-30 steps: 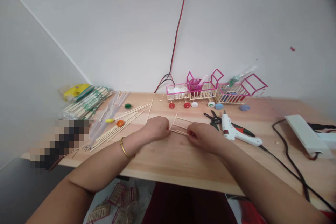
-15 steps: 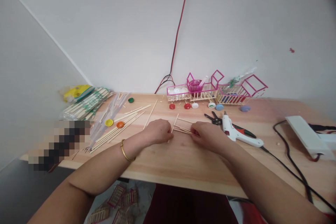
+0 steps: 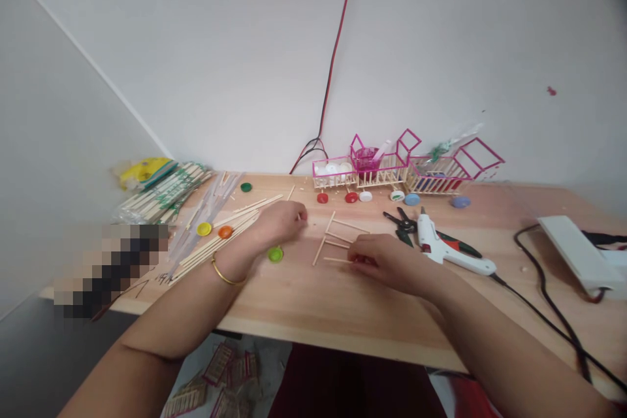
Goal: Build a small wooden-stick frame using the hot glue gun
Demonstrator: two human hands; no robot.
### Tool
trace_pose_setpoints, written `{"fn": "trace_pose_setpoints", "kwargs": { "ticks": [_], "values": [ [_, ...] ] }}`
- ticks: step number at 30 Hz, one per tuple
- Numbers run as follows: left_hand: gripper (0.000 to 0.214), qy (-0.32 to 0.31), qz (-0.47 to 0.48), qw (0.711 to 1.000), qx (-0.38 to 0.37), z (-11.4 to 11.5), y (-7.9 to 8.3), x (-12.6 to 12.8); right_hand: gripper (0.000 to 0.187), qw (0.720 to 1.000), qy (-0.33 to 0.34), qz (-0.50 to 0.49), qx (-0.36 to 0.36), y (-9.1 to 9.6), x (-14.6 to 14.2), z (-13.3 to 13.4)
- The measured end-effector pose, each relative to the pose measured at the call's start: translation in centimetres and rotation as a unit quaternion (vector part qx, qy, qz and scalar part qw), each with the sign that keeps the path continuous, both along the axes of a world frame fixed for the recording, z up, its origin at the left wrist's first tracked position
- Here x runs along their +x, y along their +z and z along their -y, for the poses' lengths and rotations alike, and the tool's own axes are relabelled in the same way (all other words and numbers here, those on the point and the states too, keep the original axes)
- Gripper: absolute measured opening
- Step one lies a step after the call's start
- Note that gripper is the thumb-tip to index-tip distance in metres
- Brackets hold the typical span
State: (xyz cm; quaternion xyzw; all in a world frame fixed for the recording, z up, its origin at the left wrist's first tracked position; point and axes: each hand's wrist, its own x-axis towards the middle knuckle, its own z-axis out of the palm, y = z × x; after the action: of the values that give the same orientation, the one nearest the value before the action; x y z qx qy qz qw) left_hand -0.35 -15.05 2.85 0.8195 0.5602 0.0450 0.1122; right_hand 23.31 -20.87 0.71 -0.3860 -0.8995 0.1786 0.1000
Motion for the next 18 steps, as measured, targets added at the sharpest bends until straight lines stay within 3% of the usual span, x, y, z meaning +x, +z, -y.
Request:
{"fn": "trace_pose_setpoints", "kwargs": {
  "ticks": [2, 4, 7, 10, 14, 18],
  "values": [
    [0.029, 0.057, -0.042, 0.992, 0.103, -1.7, 0.4, -1.4, 0.015, 1.0, 0.005, -0.001, -0.002, -0.2, -0.1, 0.1],
    [0.034, 0.097, -0.09, 0.979, 0.154, -3.8, 0.9, -3.0, 0.016, 1.0, 0.01, -0.005, -0.001, -0.3, -0.2, 0.1],
    [0.035, 0.183, -0.168, 0.961, 0.123, -6.6, 1.2, -5.3, 0.017, 1.0, 0.017, -0.007, 0.003, -0.3, -0.2, 0.0],
    [0.035, 0.227, -0.172, 0.957, 0.048, -8.2, 0.5, -6.9, 0.016, 1.0, 0.021, -0.004, 0.006, -0.3, -0.2, 0.0],
    [0.036, 0.223, -0.163, 0.959, 0.062, -8.9, -0.6, -7.8, 0.016, 1.0, 0.025, -0.005, 0.004, -0.2, -0.2, 0.0],
    [0.037, 0.143, -0.094, 0.983, 0.067, -6.6, 0.9, -7.4, 0.015, 1.0, 0.017, -0.008, 0.002, 0.0, 0.0, 0.0]
  ]
}}
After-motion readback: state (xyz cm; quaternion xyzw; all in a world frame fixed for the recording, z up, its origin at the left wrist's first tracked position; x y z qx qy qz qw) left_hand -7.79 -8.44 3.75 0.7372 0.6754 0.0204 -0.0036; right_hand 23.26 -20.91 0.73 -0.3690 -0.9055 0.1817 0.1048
